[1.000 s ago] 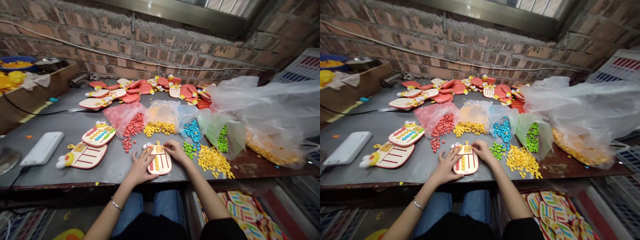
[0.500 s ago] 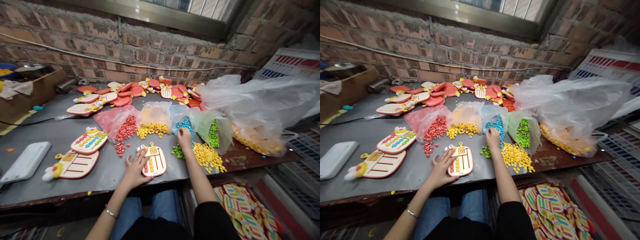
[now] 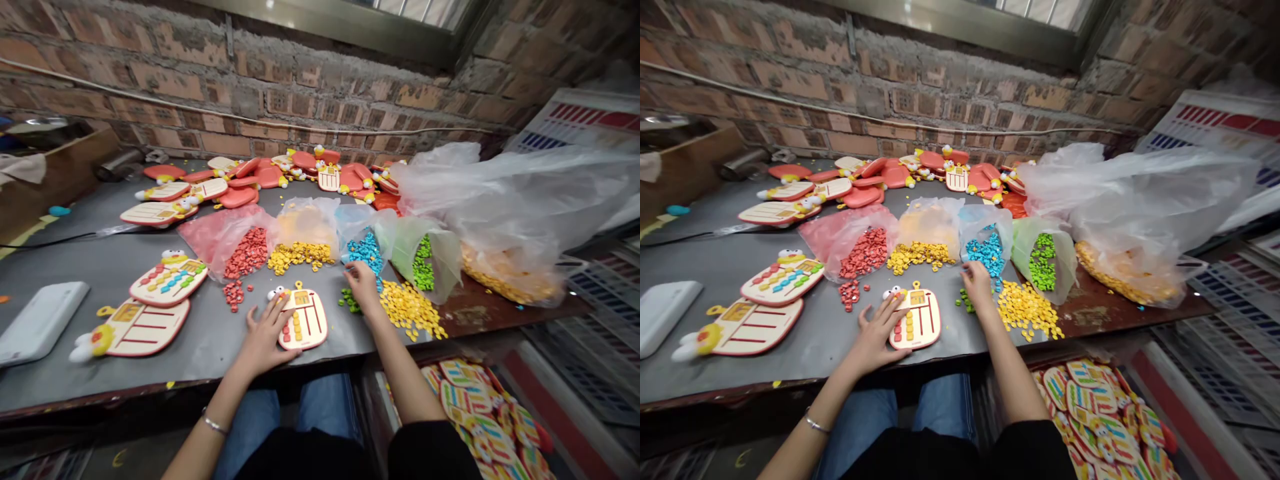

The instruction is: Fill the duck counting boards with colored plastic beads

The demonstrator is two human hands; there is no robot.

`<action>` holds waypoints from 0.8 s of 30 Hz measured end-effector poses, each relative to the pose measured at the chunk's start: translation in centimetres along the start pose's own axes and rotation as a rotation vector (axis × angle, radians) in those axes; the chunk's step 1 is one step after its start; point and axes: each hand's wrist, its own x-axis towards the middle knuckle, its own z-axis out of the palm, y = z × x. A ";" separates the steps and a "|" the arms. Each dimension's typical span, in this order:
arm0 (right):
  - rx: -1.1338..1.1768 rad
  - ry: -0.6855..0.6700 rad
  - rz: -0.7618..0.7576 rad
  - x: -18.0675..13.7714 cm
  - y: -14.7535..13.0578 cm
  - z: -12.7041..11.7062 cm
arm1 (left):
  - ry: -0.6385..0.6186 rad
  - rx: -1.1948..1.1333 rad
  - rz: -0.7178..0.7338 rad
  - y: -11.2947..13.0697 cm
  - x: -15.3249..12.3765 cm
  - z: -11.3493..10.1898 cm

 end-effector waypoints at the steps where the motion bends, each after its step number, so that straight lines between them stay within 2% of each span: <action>1: 0.085 -0.041 -0.036 -0.7 -1.2 0.4 | -0.005 -0.002 -0.004 0.1 0.0 0.0; 4: 0.194 -0.216 -0.145 -2.3 -4.2 2.1 | -0.002 -0.011 -0.010 0.2 0.1 -0.1; 7: 0.100 -0.325 -0.221 -3.0 -5.3 3.8 | 0.004 -0.016 -0.004 0.2 0.0 -0.1; 11: 0.011 -0.324 -0.233 -3.0 -5.0 4.7 | 0.006 -0.006 -0.011 0.2 0.1 -0.1; 16: 0.069 -0.372 -0.191 -3.0 -5.1 4.6 | -0.002 -0.003 -0.030 0.3 0.1 -0.1; 21: 0.152 -0.330 -0.071 -3.0 -5.2 4.3 | -0.009 -0.019 -0.037 0.2 0.1 -0.1; 24: 0.184 -0.403 -0.065 -3.3 -5.2 3.4 | -0.014 -0.021 -0.042 0.2 0.1 -0.1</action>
